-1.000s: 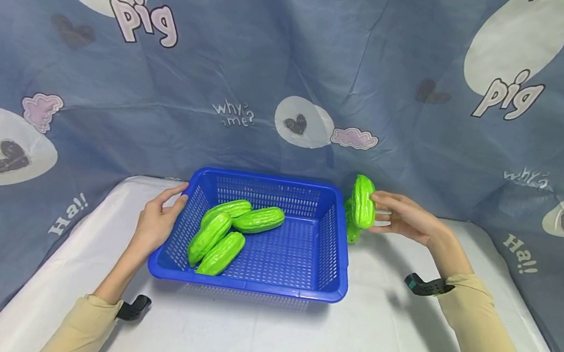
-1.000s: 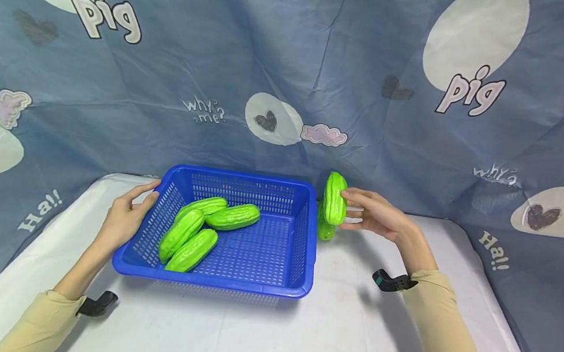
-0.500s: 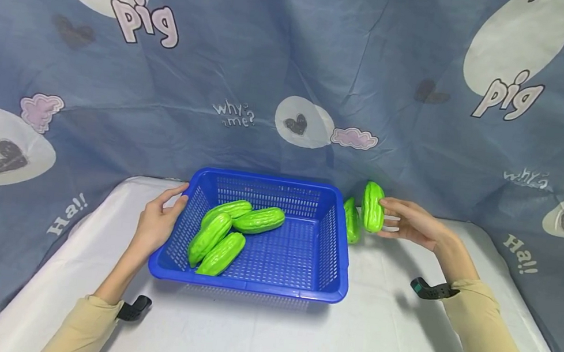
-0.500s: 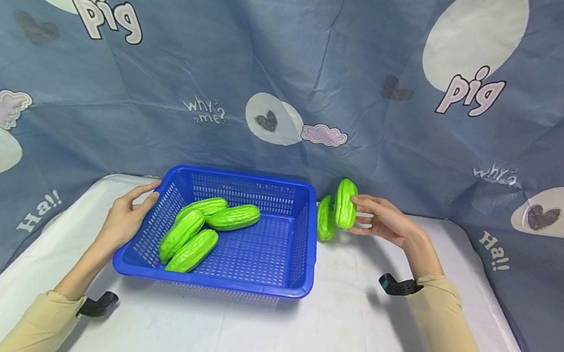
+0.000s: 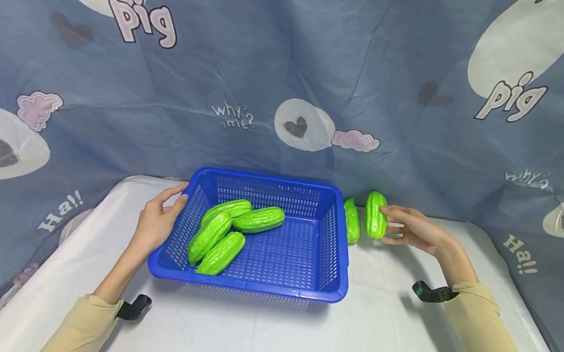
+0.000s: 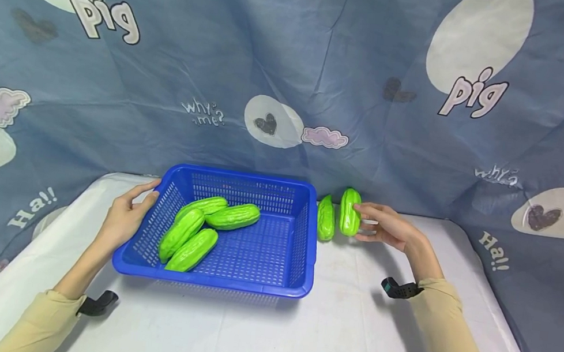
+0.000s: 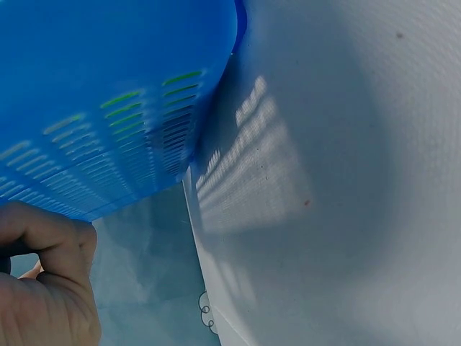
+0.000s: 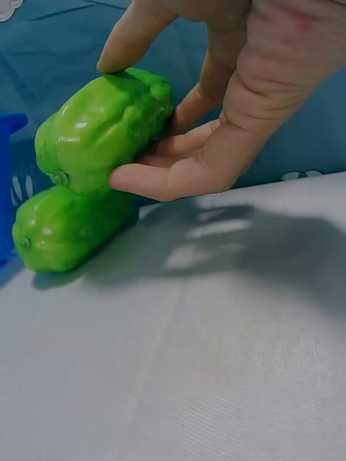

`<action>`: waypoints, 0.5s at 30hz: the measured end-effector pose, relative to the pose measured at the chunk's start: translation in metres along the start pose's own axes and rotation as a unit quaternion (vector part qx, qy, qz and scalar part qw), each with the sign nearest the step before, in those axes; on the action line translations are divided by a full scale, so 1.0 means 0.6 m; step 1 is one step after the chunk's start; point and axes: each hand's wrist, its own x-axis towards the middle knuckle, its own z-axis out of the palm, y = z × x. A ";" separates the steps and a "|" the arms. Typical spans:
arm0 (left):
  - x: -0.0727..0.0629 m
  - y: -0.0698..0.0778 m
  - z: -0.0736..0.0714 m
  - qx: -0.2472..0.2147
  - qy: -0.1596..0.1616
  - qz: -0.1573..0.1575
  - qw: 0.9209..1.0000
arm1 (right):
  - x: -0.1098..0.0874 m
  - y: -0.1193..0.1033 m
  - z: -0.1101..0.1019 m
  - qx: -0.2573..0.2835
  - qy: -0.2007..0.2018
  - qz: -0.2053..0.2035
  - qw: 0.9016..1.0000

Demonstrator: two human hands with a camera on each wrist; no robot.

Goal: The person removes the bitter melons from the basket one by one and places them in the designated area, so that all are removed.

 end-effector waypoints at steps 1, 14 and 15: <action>0.000 0.000 0.000 0.000 0.001 0.000 1.000 | 0.001 0.002 -0.001 -0.001 0.000 -0.001 1.000; 0.000 -0.003 0.002 0.005 0.003 0.004 1.000 | 0.006 0.010 0.009 -0.060 0.010 0.016 0.998; 0.000 -0.003 0.002 0.005 0.003 0.004 1.000 | 0.007 0.010 0.010 -0.064 0.013 0.017 0.998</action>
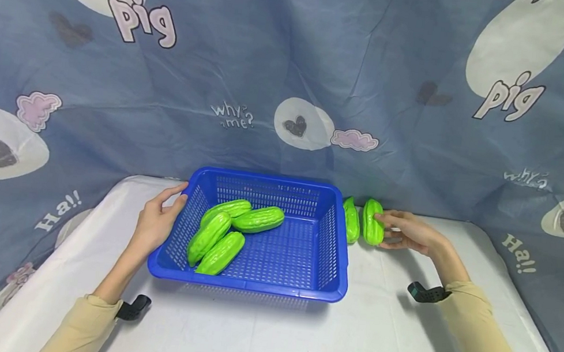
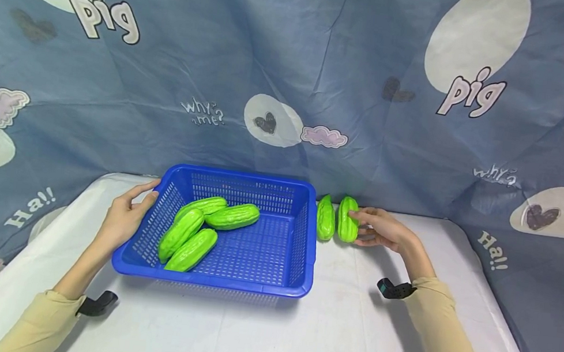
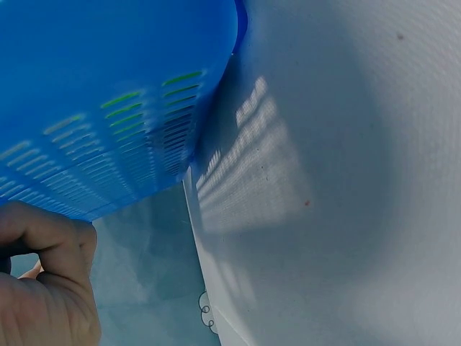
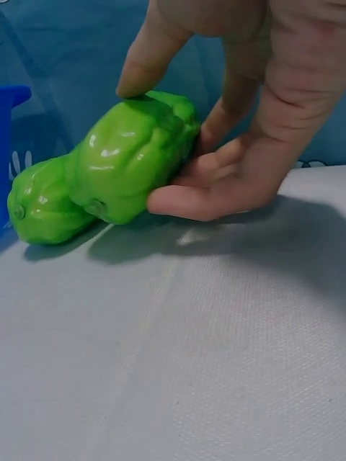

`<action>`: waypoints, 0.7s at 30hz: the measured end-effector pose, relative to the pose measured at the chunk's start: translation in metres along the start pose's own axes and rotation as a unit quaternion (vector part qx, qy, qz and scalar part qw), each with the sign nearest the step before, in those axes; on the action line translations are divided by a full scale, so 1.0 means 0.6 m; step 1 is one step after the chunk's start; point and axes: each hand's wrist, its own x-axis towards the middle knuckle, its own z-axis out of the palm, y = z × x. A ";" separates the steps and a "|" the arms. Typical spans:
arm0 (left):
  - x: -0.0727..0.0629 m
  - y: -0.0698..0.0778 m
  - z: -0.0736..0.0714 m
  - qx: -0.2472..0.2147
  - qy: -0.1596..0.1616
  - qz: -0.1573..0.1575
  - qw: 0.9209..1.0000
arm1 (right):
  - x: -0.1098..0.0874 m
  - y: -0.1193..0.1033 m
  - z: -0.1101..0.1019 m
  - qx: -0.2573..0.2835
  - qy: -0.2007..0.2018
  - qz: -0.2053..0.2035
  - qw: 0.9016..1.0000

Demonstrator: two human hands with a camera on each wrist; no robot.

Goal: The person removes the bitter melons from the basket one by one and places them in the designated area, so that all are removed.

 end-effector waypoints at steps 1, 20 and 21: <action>0.000 0.000 0.000 0.000 0.001 0.000 1.000 | 0.001 0.000 0.001 -0.005 0.003 0.002 1.000; -0.002 0.000 0.001 0.001 0.003 0.002 1.000 | 0.017 0.007 0.011 -0.059 0.034 0.015 0.998; -0.002 0.000 0.001 0.000 0.002 0.001 1.000 | 0.017 0.008 0.011 -0.060 0.034 0.015 0.998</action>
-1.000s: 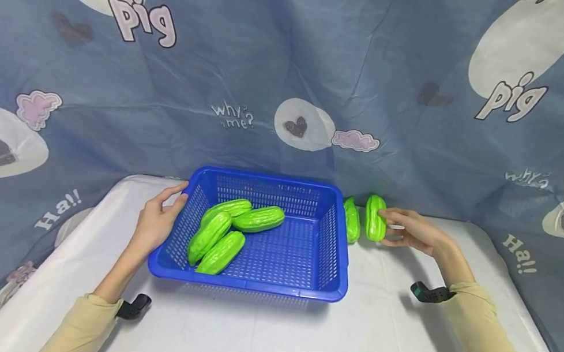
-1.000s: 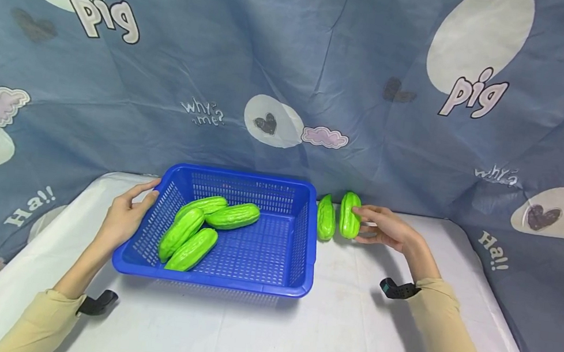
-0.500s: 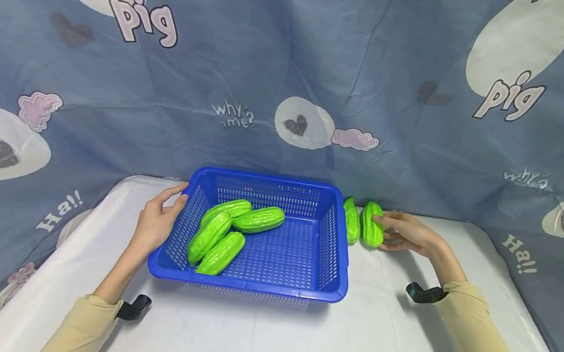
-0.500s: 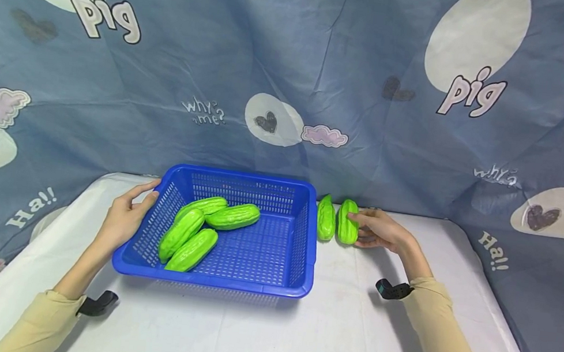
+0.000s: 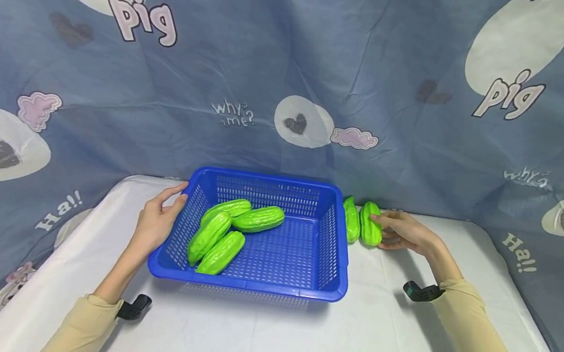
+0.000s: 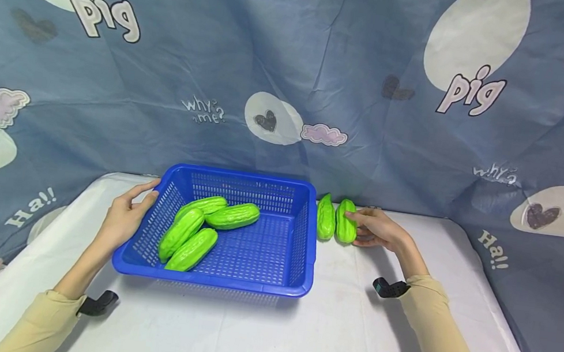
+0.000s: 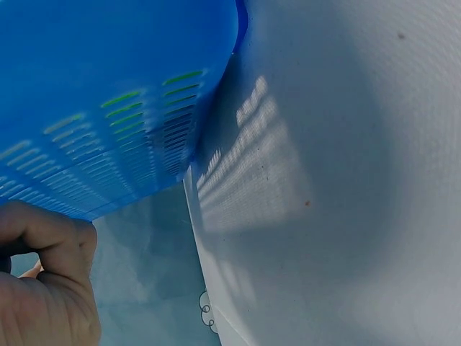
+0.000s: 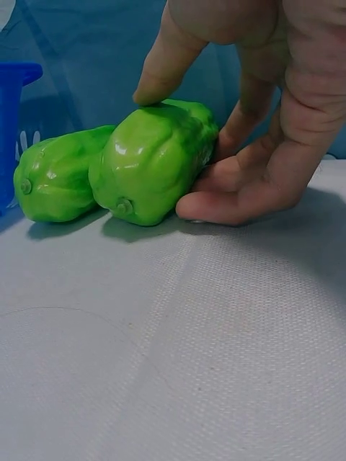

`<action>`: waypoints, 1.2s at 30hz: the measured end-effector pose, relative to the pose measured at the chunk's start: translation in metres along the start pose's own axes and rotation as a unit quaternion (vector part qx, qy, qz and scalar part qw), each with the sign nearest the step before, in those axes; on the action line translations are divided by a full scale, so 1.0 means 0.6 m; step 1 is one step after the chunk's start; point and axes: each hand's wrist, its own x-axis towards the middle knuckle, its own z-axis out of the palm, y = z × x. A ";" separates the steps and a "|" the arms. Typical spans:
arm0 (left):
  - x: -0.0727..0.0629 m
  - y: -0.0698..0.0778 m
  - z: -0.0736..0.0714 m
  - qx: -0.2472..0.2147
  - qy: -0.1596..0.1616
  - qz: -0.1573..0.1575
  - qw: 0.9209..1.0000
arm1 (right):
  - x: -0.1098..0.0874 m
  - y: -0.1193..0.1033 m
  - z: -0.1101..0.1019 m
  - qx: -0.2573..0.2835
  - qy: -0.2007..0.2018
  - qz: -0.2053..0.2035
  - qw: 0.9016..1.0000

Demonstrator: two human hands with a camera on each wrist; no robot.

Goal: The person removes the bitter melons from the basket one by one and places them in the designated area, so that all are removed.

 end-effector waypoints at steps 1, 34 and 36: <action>0.000 0.000 0.000 -0.001 0.000 0.000 1.000 | 0.001 0.001 0.000 0.002 0.000 0.001 1.000; 0.002 0.001 -0.002 -0.007 -0.009 0.006 1.000 | 0.000 0.007 -0.001 0.020 0.004 0.002 1.000; 0.002 0.002 -0.003 -0.009 -0.012 0.003 1.000 | -0.001 0.008 -0.001 0.020 0.003 0.001 1.000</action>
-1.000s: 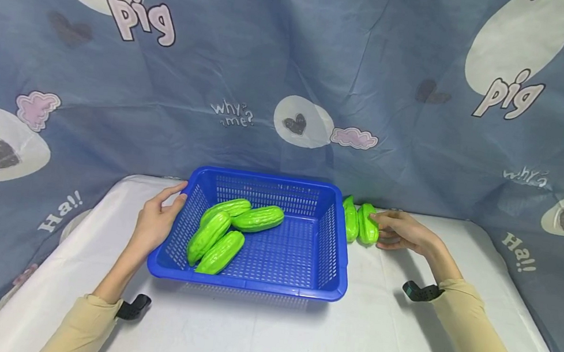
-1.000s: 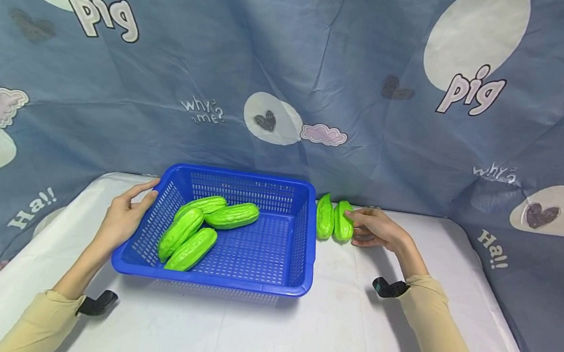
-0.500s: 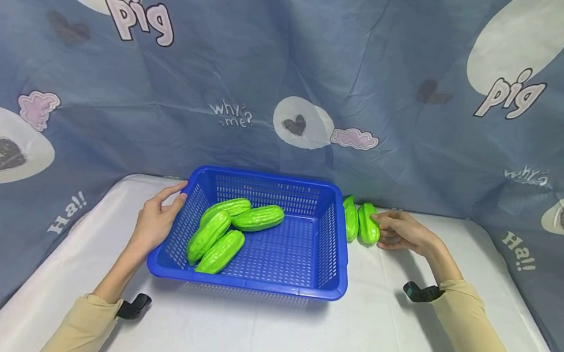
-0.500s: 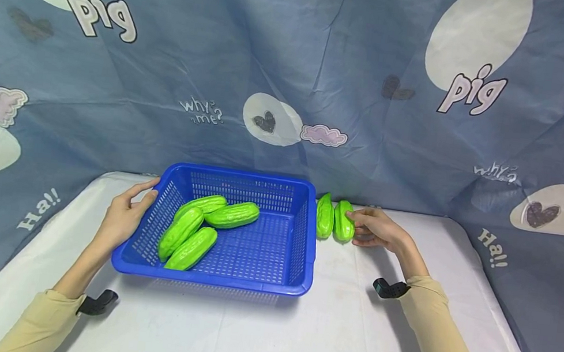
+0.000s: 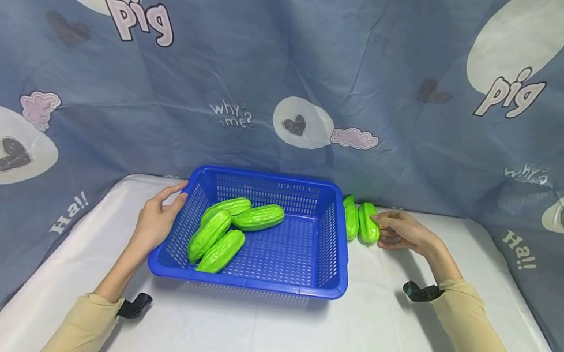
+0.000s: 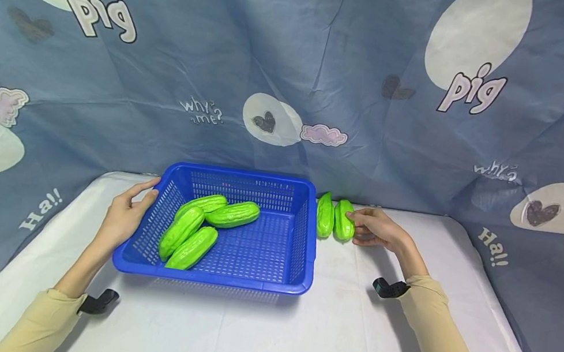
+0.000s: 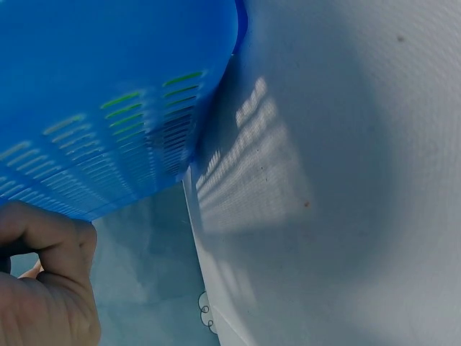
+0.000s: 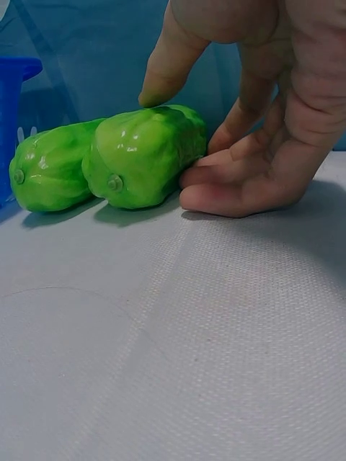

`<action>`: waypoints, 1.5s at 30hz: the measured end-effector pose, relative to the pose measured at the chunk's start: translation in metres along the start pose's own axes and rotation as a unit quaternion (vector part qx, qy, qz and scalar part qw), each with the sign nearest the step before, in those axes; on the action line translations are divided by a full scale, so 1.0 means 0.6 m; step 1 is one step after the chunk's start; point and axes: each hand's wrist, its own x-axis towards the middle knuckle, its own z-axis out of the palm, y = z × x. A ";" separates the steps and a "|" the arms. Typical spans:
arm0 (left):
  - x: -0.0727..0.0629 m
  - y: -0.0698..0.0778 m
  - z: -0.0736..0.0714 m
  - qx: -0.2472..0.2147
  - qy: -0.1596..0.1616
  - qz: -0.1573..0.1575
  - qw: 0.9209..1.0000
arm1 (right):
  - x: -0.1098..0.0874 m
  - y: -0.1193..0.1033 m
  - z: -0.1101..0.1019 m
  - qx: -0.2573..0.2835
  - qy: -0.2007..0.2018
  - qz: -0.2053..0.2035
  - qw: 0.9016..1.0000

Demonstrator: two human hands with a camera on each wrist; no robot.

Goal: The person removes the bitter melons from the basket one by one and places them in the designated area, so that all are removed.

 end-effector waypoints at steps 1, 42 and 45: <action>0.000 0.000 0.000 -0.001 -0.001 -0.001 1.000 | 0.000 0.000 0.000 0.000 0.000 0.000 1.000; -0.001 -0.001 0.000 0.005 0.004 0.000 1.000 | -0.033 -0.073 0.026 -0.227 0.165 -0.086 0.956; 0.000 0.000 -0.001 0.002 0.002 0.000 1.000 | -0.040 -0.091 0.036 -0.224 0.159 -0.093 0.957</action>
